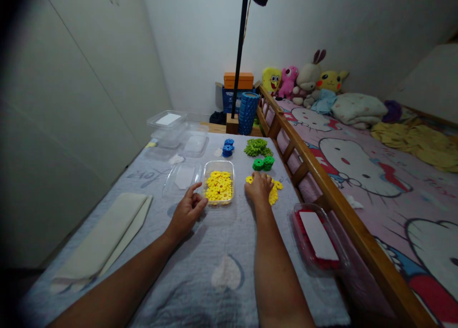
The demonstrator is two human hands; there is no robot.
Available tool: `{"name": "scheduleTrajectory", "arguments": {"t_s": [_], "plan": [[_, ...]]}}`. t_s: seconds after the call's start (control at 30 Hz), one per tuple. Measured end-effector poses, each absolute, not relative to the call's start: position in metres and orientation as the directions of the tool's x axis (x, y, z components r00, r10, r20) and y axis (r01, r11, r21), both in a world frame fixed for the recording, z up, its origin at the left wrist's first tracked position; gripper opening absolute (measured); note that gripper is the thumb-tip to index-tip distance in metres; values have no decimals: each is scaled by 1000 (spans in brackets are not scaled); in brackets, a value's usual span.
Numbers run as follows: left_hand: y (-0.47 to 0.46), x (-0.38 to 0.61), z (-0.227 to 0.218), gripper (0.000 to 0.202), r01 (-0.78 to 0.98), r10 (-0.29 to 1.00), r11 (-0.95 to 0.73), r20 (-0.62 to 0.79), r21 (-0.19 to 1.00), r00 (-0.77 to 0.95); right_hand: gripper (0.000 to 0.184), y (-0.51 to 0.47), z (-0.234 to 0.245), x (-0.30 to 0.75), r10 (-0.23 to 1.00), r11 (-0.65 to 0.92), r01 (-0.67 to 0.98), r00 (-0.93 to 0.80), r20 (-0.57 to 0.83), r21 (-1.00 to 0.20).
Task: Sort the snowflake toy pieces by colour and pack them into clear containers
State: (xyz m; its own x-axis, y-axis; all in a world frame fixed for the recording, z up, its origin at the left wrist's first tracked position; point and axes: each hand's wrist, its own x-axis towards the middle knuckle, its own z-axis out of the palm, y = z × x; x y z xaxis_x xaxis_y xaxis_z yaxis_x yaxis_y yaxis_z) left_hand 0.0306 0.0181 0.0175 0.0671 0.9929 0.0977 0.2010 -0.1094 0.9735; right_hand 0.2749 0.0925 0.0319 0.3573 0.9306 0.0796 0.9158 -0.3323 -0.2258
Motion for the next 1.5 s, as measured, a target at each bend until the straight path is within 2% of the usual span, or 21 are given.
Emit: {"name": "scheduleTrajectory", "arguments": {"t_s": [0.1,0.27,0.43,0.53,0.6,0.7,0.8,0.93,1.03,1.13,1.2,1.37,1.5], "plan": [[18,31,17,60,209,993,-109,97,972,65,48,93,30,275,935,-330,922,349,61,-202],[19,30,16,61,205,992,-115,103,972,71,43,93,31,276,940,-324,927,337,41,-190],[19,30,16,61,195,992,-116,104,974,72,42,92,33,278,941,-301,926,327,85,-227],[19,30,17,61,196,992,-119,108,973,66,41,93,37,279,934,-277,914,328,140,-295],[19,30,17,61,197,992,-121,110,973,66,40,93,43,278,936,-190,903,285,205,-386],[19,30,16,61,192,992,-118,107,974,68,37,91,55,267,947,60,864,109,302,-499],[19,31,16,61,181,992,-116,105,977,71,36,83,66,247,943,224,844,-62,327,-487],[18,31,16,60,166,992,-112,101,980,74,40,73,71,222,942,293,862,-187,279,-413],[19,31,16,60,166,993,-110,99,980,71,43,76,69,222,937,323,828,-212,278,-458],[19,31,16,60,178,993,-108,97,978,70,34,85,66,242,942,274,815,-121,314,-511],[19,31,16,61,189,993,-109,97,976,74,28,91,63,261,954,160,850,-1,301,-502],[19,31,18,60,201,992,-114,103,973,66,35,93,48,291,951,-221,920,278,139,-324],[19,31,17,60,202,993,-115,105,973,60,46,90,37,288,954,-279,937,296,55,-210]]}}
